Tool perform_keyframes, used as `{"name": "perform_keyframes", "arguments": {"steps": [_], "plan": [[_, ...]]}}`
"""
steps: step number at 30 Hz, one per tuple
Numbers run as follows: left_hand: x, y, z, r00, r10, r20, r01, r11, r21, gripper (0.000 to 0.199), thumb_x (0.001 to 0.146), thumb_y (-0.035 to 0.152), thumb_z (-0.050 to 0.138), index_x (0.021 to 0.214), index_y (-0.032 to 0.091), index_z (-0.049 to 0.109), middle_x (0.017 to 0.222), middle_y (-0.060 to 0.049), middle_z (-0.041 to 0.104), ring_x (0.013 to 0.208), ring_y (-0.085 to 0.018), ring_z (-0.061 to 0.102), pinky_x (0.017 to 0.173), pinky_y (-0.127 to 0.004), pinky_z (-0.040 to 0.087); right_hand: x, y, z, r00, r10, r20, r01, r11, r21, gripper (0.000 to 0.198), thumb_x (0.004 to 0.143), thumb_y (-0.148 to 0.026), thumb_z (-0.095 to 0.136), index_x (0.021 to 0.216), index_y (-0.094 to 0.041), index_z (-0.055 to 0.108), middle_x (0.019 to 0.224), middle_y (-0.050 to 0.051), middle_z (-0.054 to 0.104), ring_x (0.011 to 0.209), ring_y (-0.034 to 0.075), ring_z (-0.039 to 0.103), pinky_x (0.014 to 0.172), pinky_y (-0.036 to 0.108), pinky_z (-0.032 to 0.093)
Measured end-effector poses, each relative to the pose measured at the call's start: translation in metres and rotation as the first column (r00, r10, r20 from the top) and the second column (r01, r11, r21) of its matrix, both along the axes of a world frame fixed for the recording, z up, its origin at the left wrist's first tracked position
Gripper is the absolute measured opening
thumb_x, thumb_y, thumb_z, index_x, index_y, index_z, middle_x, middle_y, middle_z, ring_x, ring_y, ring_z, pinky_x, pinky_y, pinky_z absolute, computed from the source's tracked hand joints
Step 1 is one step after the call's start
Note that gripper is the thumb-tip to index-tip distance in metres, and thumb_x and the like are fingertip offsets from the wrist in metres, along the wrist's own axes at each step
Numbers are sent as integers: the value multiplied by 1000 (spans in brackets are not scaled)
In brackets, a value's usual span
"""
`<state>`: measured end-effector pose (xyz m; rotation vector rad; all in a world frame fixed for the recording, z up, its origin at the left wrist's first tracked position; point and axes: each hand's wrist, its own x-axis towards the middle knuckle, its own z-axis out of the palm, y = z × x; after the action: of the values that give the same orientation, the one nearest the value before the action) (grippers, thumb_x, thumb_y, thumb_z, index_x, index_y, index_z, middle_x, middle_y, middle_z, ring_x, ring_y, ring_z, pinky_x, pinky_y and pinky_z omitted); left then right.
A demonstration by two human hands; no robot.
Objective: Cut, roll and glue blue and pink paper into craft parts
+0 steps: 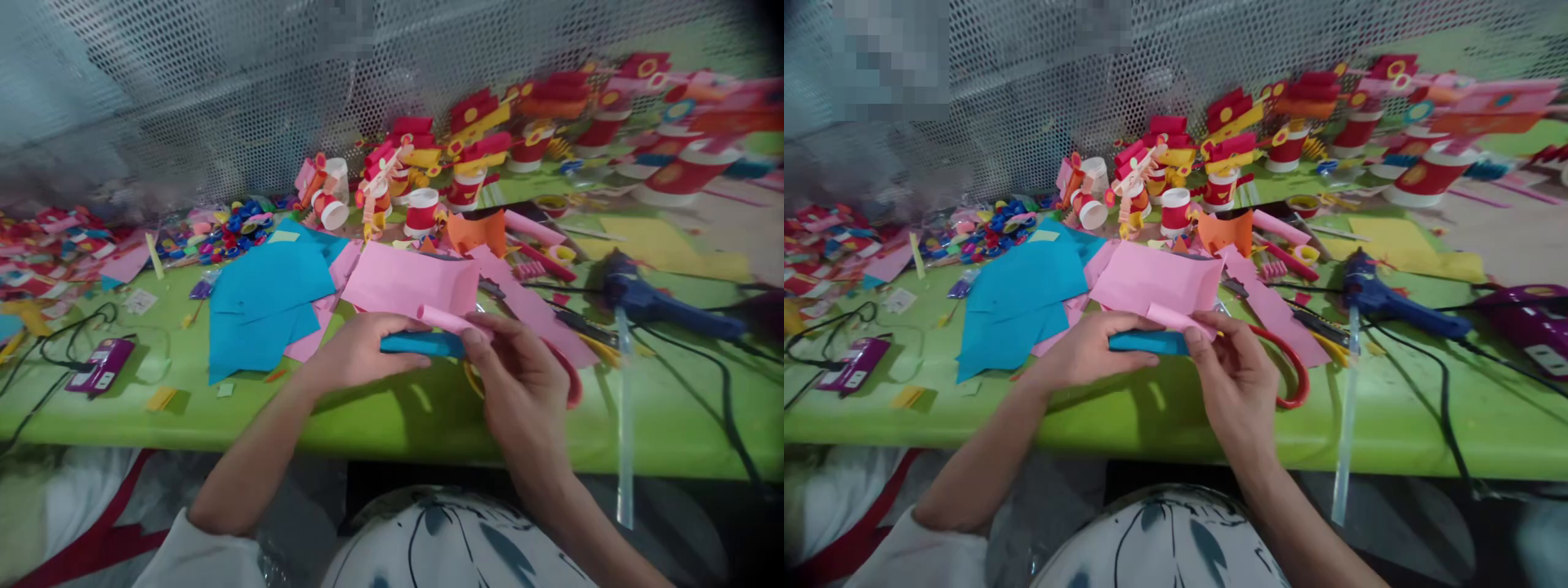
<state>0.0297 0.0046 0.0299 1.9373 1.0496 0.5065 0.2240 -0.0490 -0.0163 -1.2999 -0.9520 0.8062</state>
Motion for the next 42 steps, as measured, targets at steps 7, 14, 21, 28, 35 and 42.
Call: {"name": "perform_keyframes", "arguments": {"steps": [7,14,21,28,35,42], "plan": [[1,-5,-15,933,273,236,-223,950,-217,51,80,42,87,122,20,68,85,-1,69,70,-16,65,63,-27,50,-3,2,5,981,50,186,-54,998,13,28,86,-45,80,108,-28,76,99,4,78,87,20,73,76,36,64],[4,-5,-18,826,323,461,-186,930,-318,56,77,36,89,126,21,66,108,-5,69,65,-9,65,59,-23,56,-1,3,3,979,44,201,-43,999,-12,27,88,-46,78,109,-28,76,95,3,77,79,19,72,70,34,63],[6,-4,-21,758,449,474,-189,845,-500,57,82,38,85,131,24,59,90,0,67,75,-16,73,54,-20,55,-4,2,5,989,72,132,-72,997,-4,27,86,-45,81,106,-27,77,95,2,77,78,17,72,69,31,63],[2,-2,-15,659,528,536,127,624,-771,75,82,22,80,147,26,44,97,-4,73,69,-14,70,62,-26,58,-4,0,3,988,94,-126,-99,995,-29,36,89,-46,78,121,-30,74,100,2,79,85,19,77,77,36,66],[-9,-2,-20,713,349,608,373,545,-751,77,85,30,85,153,33,49,79,4,64,52,-8,56,48,-20,44,-4,0,6,987,157,-20,-156,987,44,24,96,-45,70,112,-28,74,88,2,77,76,19,75,62,31,63],[-9,-3,-18,700,315,641,465,480,-744,84,83,28,84,155,42,43,103,-2,70,58,-10,61,46,-21,44,-10,-1,17,969,237,70,-242,968,73,20,97,-45,68,107,-28,73,70,-3,72,50,13,64,46,28,56]]}}
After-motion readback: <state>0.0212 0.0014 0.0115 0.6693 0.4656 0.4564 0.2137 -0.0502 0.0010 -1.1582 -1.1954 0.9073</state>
